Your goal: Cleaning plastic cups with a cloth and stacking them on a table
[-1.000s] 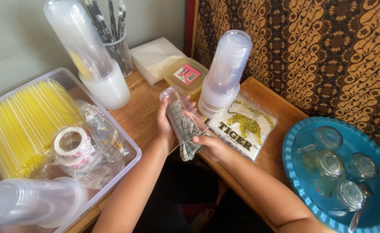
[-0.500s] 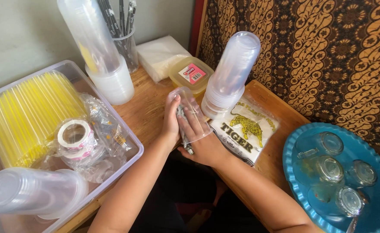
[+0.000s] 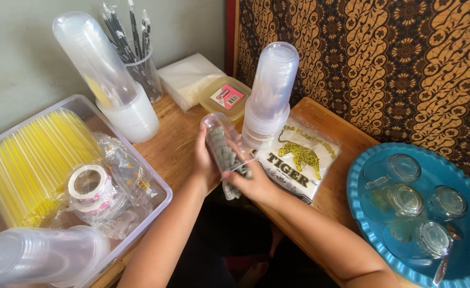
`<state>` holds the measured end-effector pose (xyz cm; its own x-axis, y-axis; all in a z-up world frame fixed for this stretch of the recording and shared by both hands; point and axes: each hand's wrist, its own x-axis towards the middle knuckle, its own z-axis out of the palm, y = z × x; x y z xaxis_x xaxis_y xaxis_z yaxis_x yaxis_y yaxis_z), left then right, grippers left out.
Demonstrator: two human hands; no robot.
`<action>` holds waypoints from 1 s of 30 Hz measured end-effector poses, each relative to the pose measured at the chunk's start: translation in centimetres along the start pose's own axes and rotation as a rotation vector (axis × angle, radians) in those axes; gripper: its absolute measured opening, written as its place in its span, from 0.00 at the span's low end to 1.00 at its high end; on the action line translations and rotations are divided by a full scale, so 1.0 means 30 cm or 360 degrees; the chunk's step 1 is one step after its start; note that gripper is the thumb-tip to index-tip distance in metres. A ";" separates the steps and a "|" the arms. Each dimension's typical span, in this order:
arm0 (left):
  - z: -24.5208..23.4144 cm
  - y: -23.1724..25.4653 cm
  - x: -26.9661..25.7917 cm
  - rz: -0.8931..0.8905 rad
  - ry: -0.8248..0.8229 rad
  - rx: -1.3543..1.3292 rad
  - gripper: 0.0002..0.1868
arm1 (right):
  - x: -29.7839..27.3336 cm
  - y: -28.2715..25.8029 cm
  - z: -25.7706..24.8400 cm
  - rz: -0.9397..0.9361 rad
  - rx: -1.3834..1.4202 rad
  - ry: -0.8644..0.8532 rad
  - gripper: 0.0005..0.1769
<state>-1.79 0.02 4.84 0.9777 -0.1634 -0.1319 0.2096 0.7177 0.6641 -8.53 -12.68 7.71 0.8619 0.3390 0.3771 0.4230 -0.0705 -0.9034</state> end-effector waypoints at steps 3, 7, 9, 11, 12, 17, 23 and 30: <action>0.002 -0.025 -0.004 0.0082 -0.0035 -0.0122 0.30 | 0.021 -0.210 0.011 0.0290 0.0429 0.0032 0.50; -0.040 -0.049 0.041 0.0077 -0.0043 -0.0324 0.29 | 0.032 -0.053 -0.014 0.0394 0.1061 -0.0007 0.56; -0.037 -0.051 0.034 0.0079 -0.0048 -0.0255 0.31 | 0.018 0.131 -0.018 0.0558 0.1326 0.0111 0.53; -0.034 -0.027 0.006 0.0055 -0.0027 -0.0256 0.33 | 0.020 -0.104 0.009 0.0408 0.0886 -0.0013 0.54; -0.032 -0.016 -0.009 0.0024 -0.0011 -0.0247 0.34 | 0.021 -0.222 0.023 0.0248 0.0454 -0.0127 0.56; 0.029 0.048 -0.044 0.0366 -0.0018 0.0232 0.35 | 0.027 -0.108 0.007 -0.0287 -0.0599 -0.0240 0.52; -0.035 -0.003 0.031 0.0466 0.0018 0.0303 0.32 | 0.018 -0.078 0.017 -0.0434 -0.1395 -0.0174 0.55; -0.018 0.015 0.034 0.0577 0.0190 0.0528 0.34 | 0.024 -0.068 -0.017 -0.0392 -0.1398 -0.0310 0.53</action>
<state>-0.70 0.55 4.62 0.9856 0.1491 0.0799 -0.1404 0.4572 0.8782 -8.64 -12.77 9.92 0.6913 0.5843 0.4251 0.7160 -0.6331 -0.2941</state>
